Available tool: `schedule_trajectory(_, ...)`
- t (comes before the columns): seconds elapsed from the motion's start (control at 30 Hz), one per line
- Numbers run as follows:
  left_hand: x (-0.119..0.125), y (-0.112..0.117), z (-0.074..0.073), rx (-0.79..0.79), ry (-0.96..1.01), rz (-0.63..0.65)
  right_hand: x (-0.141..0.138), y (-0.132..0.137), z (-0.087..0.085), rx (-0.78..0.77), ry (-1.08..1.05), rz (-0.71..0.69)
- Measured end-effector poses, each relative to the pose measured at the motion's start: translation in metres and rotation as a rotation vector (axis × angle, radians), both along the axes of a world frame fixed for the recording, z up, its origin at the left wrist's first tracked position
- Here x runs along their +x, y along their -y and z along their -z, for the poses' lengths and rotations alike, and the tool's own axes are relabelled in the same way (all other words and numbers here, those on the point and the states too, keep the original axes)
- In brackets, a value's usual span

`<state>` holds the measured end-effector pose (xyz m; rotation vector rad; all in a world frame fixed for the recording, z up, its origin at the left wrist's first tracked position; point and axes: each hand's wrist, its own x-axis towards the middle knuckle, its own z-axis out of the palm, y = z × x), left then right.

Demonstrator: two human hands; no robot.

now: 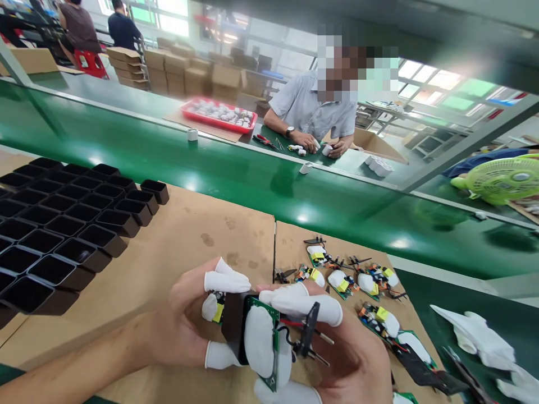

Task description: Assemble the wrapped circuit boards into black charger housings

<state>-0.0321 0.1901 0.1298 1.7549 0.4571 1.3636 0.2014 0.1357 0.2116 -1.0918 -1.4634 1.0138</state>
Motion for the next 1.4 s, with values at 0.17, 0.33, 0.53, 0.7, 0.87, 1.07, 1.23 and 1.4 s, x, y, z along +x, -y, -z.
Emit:
schedule_trajectory(0.17,-0.001,-0.002,0.001,0.013,0.000,0.004,0.002,0.001,0.005,-0.003,0.040,-0.052)
schedule_trajectory(0.33,0.000,-0.001,0.002,-0.020,0.016,0.033,0.016,0.009,0.028,0.006,0.111,-0.034)
schedule_trajectory(0.53,0.000,-0.001,0.004,-0.022,0.033,0.045,0.024,0.018,0.036,-0.056,0.111,0.004)
schedule_trajectory(0.7,-0.003,-0.001,0.000,-0.041,-0.005,0.050,0.011,0.013,0.007,0.015,0.061,0.030)
schedule_trajectory(0.87,-0.001,0.001,-0.006,-0.029,-0.021,0.049,0.006,0.008,0.002,0.010,-0.017,-0.035)
schedule_trajectory(1.07,-0.002,-0.001,-0.003,0.008,-0.031,0.049,0.020,0.012,0.025,-0.066,0.089,-0.043)
schedule_trajectory(1.23,-0.001,-0.002,0.004,0.005,-0.008,0.056,0.018,0.014,0.023,-0.024,0.126,0.004)
schedule_trajectory(1.4,0.003,-0.003,-0.001,0.008,0.015,0.055,0.024,0.015,0.028,0.105,0.172,0.005)
